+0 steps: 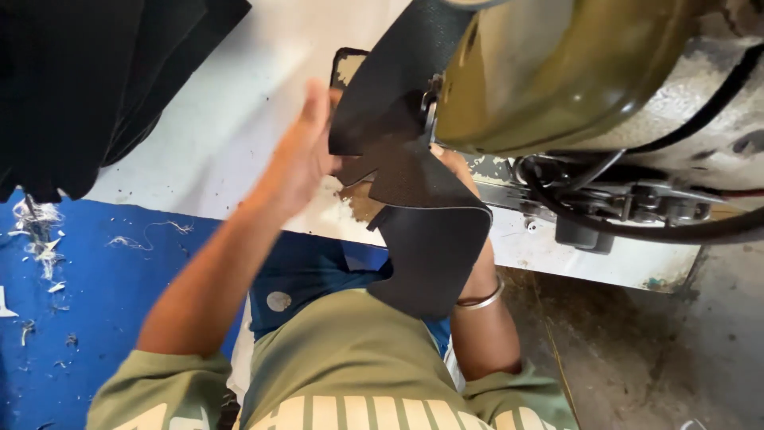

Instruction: The person stitches together black fabric components for shoes using an industrial sewing machine.

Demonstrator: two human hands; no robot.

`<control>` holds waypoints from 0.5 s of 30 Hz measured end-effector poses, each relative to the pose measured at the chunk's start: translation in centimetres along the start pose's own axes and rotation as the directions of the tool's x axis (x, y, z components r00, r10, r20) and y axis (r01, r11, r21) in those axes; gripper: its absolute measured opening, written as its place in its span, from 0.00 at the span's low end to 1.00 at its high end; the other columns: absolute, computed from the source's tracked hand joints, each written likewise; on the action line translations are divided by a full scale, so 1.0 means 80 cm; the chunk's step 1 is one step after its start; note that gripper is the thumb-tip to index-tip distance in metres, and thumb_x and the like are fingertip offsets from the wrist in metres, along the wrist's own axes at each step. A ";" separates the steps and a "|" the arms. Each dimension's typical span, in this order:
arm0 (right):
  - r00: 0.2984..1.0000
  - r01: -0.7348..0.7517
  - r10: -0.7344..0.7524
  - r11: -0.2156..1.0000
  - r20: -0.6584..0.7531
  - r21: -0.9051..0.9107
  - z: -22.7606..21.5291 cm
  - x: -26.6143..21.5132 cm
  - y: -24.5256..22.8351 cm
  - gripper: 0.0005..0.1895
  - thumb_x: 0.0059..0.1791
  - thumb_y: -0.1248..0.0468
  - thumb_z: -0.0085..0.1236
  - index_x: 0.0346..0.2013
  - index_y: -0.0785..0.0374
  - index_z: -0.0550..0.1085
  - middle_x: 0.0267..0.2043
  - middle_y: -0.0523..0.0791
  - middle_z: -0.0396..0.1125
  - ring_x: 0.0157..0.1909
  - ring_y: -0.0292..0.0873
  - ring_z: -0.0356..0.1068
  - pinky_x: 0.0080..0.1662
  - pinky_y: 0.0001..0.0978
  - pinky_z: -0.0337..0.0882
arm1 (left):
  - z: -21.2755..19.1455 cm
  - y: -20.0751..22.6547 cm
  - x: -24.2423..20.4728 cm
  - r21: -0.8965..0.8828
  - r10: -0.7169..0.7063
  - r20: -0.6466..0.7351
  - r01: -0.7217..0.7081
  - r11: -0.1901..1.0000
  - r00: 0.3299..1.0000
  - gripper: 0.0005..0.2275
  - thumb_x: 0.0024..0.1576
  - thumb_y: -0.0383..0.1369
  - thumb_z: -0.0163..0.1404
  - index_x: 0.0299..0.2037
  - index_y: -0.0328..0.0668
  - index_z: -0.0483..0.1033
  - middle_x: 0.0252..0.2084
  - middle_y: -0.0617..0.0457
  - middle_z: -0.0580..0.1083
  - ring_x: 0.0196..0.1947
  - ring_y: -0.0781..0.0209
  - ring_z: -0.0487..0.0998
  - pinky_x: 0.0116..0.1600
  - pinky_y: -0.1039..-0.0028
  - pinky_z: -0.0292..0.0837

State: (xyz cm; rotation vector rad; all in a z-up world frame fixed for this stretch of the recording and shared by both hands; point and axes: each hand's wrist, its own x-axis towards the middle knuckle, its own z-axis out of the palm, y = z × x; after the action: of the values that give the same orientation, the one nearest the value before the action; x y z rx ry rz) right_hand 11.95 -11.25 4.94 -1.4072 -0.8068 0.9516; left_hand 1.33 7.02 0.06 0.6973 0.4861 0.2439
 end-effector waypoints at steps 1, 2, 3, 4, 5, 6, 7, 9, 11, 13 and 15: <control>0.998 -0.044 0.052 0.982 -0.040 0.181 0.001 -0.001 0.004 0.13 0.59 0.69 0.44 0.59 0.64 0.68 0.55 0.45 0.71 0.56 0.39 0.71 0.59 0.33 0.71 | -0.011 0.002 0.012 0.129 -0.029 -0.049 0.035 0.991 0.998 0.27 0.65 0.57 0.35 0.67 0.49 0.60 0.57 0.62 0.75 0.53 0.67 0.80 0.53 0.67 0.76; 0.992 -0.077 0.109 0.931 -0.070 0.358 0.003 -0.003 0.007 0.13 0.60 0.68 0.42 0.59 0.64 0.67 0.54 0.45 0.70 0.55 0.38 0.71 0.58 0.31 0.73 | -0.022 0.005 0.024 0.254 -0.050 -0.101 0.074 0.964 0.994 0.26 0.68 0.52 0.40 0.72 0.51 0.55 0.62 0.66 0.71 0.59 0.70 0.78 0.54 0.67 0.76; 0.992 -0.078 0.110 0.930 -0.069 0.360 0.006 0.000 0.010 0.13 0.60 0.68 0.42 0.59 0.64 0.67 0.54 0.45 0.70 0.55 0.38 0.71 0.58 0.31 0.73 | 0.003 0.026 0.023 0.255 -0.051 -0.103 0.076 0.964 0.993 0.26 0.68 0.52 0.40 0.72 0.51 0.55 0.62 0.66 0.71 0.59 0.70 0.78 0.54 0.67 0.76; 0.992 -0.044 0.073 0.967 -0.107 0.250 0.008 0.002 0.012 0.13 0.60 0.69 0.43 0.60 0.65 0.67 0.54 0.45 0.70 0.55 0.38 0.71 0.58 0.32 0.72 | 0.028 0.048 0.023 0.515 -0.034 -0.070 0.066 0.855 0.997 0.24 0.63 0.47 0.48 0.66 0.47 0.60 0.53 0.57 0.74 0.47 0.65 0.78 0.45 0.66 0.74; 0.990 -0.008 0.027 0.990 -0.141 0.137 0.010 0.007 0.014 0.13 0.60 0.70 0.43 0.60 0.65 0.67 0.53 0.45 0.69 0.55 0.38 0.70 0.58 0.32 0.71 | 0.054 0.072 0.024 0.737 -0.025 -0.032 0.040 0.675 0.999 0.23 0.58 0.43 0.56 0.60 0.43 0.66 0.44 0.47 0.76 0.35 0.59 0.78 0.36 0.64 0.73; 0.989 -0.003 0.023 0.990 -0.143 0.140 0.014 0.014 0.000 0.13 0.60 0.70 0.43 0.60 0.65 0.67 0.53 0.45 0.69 0.55 0.38 0.70 0.58 0.32 0.71 | 0.056 0.075 0.027 0.740 -0.024 -0.031 0.039 0.671 0.999 0.23 0.58 0.43 0.56 0.60 0.43 0.66 0.44 0.47 0.76 0.35 0.59 0.78 0.36 0.64 0.73; 0.988 0.053 -0.061 0.997 -0.143 -0.058 0.016 0.019 -0.012 0.14 0.58 0.70 0.46 0.58 0.66 0.68 0.52 0.45 0.69 0.53 0.39 0.70 0.57 0.32 0.71 | 0.059 0.075 0.031 0.881 0.078 -0.025 -0.015 0.472 0.997 0.20 0.61 0.41 0.58 0.56 0.38 0.66 0.41 0.41 0.75 0.36 0.51 0.77 0.39 0.62 0.72; 0.981 0.100 -0.137 0.962 -0.134 -0.255 0.006 0.025 -0.021 0.14 0.56 0.71 0.48 0.57 0.66 0.68 0.50 0.46 0.69 0.51 0.40 0.70 0.55 0.33 0.71 | 0.063 0.073 0.040 0.969 0.168 0.010 -0.052 0.243 0.986 0.18 0.63 0.38 0.60 0.51 0.33 0.66 0.37 0.35 0.74 0.37 0.43 0.76 0.41 0.60 0.72; 0.983 0.035 -0.047 0.997 -0.176 -0.068 0.015 0.026 -0.024 0.13 0.56 0.69 0.49 0.56 0.67 0.69 0.48 0.46 0.70 0.50 0.41 0.70 0.54 0.33 0.71 | 0.064 0.078 0.046 0.919 0.259 0.115 -0.201 0.339 0.959 0.14 0.62 0.34 0.59 0.49 0.35 0.69 0.38 0.41 0.78 0.39 0.48 0.82 0.45 0.64 0.74; 0.980 -0.023 0.047 0.992 -0.192 0.127 0.015 0.024 -0.001 0.13 0.56 0.68 0.50 0.55 0.67 0.70 0.47 0.47 0.71 0.48 0.42 0.71 0.52 0.33 0.72 | 0.062 0.079 0.052 0.932 0.300 0.162 -0.246 0.268 0.940 0.15 0.61 0.33 0.60 0.49 0.33 0.69 0.39 0.39 0.78 0.40 0.43 0.81 0.45 0.62 0.73; 0.969 -0.075 0.144 0.946 -0.201 0.316 0.010 0.019 0.025 0.12 0.56 0.66 0.51 0.53 0.68 0.71 0.45 0.48 0.71 0.46 0.43 0.71 0.50 0.33 0.72 | 0.064 0.078 0.063 0.935 0.330 0.221 -0.295 0.196 0.918 0.16 0.60 0.32 0.62 0.49 0.31 0.69 0.40 0.37 0.77 0.42 0.38 0.79 0.45 0.60 0.73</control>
State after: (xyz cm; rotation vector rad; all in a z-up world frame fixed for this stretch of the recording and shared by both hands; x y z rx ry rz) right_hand 11.75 -9.64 2.83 -1.2671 -0.3959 0.9396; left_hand 7.95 10.70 5.85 2.0838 0.4843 0.3367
